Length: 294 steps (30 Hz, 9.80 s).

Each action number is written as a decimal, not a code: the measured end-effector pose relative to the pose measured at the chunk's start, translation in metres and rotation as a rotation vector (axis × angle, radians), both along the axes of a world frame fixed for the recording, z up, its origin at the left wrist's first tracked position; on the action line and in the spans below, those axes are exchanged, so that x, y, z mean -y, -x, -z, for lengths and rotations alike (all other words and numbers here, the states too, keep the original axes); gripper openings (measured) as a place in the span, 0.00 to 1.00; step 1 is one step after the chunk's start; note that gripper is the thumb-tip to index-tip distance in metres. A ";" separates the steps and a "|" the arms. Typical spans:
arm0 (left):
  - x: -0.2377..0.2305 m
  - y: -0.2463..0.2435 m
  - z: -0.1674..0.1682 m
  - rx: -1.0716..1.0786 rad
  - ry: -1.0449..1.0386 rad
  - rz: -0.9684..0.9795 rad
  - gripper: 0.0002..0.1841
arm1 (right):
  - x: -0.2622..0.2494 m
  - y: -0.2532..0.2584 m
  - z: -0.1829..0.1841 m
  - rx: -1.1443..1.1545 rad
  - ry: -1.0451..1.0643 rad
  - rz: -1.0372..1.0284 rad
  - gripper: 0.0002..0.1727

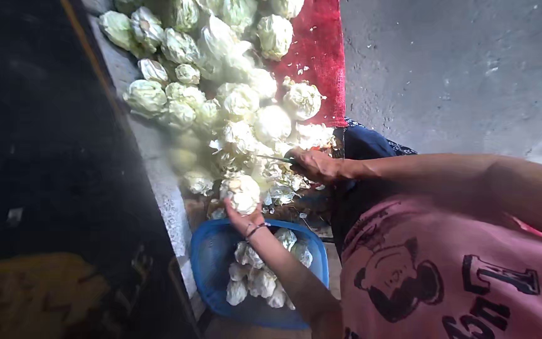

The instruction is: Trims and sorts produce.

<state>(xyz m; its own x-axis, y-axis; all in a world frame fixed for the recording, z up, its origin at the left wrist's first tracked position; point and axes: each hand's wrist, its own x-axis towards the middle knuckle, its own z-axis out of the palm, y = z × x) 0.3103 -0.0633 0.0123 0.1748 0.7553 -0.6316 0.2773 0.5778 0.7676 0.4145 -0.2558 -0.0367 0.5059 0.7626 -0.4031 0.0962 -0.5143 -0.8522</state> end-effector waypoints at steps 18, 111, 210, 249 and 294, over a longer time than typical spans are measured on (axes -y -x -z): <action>0.051 -0.004 0.083 -0.268 -0.078 -0.072 0.29 | -0.035 0.014 0.036 0.329 0.220 -0.496 0.21; 0.034 0.110 0.000 1.033 0.144 -0.205 0.28 | -0.119 -0.029 -0.078 0.221 -0.264 0.149 0.29; 0.016 0.091 -0.054 0.176 -0.464 0.536 0.49 | -0.083 -0.002 -0.078 0.441 -0.552 -0.447 0.16; 0.022 0.094 -0.045 0.653 -0.118 0.018 0.21 | -0.104 -0.008 -0.088 0.241 -0.026 -0.300 0.13; 0.020 0.075 -0.019 0.962 0.024 -0.197 0.14 | -0.082 0.027 -0.099 -0.492 -0.281 -0.090 0.32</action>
